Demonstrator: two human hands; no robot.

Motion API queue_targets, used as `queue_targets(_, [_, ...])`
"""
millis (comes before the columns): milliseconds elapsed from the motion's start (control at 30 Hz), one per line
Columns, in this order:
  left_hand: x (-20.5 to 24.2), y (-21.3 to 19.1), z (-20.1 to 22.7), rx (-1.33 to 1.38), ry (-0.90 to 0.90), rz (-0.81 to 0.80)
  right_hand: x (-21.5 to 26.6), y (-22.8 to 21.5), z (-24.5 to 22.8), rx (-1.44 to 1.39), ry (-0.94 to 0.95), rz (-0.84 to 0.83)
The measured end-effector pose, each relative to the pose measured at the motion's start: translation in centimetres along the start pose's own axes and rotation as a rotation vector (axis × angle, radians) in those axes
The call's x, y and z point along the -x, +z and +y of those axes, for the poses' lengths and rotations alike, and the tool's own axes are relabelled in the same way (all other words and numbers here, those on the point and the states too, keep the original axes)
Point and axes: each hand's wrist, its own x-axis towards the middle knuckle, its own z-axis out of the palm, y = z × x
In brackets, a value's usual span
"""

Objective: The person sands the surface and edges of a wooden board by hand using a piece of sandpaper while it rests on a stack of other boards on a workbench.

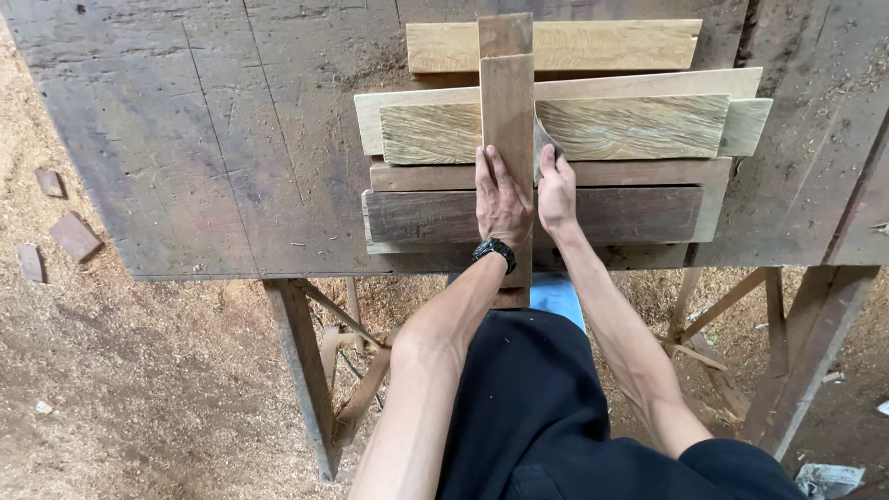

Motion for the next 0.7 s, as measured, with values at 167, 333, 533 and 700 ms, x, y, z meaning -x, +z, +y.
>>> queue_targets(167, [0.2,0.8,0.0,-0.036,0.033,0.033,-5.0,1.3,-1.5,-0.038,-0.08,-0.033])
queue_targets(333, [0.0,1.0,-0.7,-0.056,0.013,-0.004,-0.2,-1.6,1.4,0.232,-0.026,0.034])
queue_targets(533, [0.0,0.7,-0.5,-0.042,0.066,0.05,0.9,-1.2,2.0,0.129,0.003,0.067])
queue_targets(700, [0.6,1.1,-0.5,-0.03,0.017,0.021,-3.6,2.1,-1.0,0.369,-0.218,-0.044])
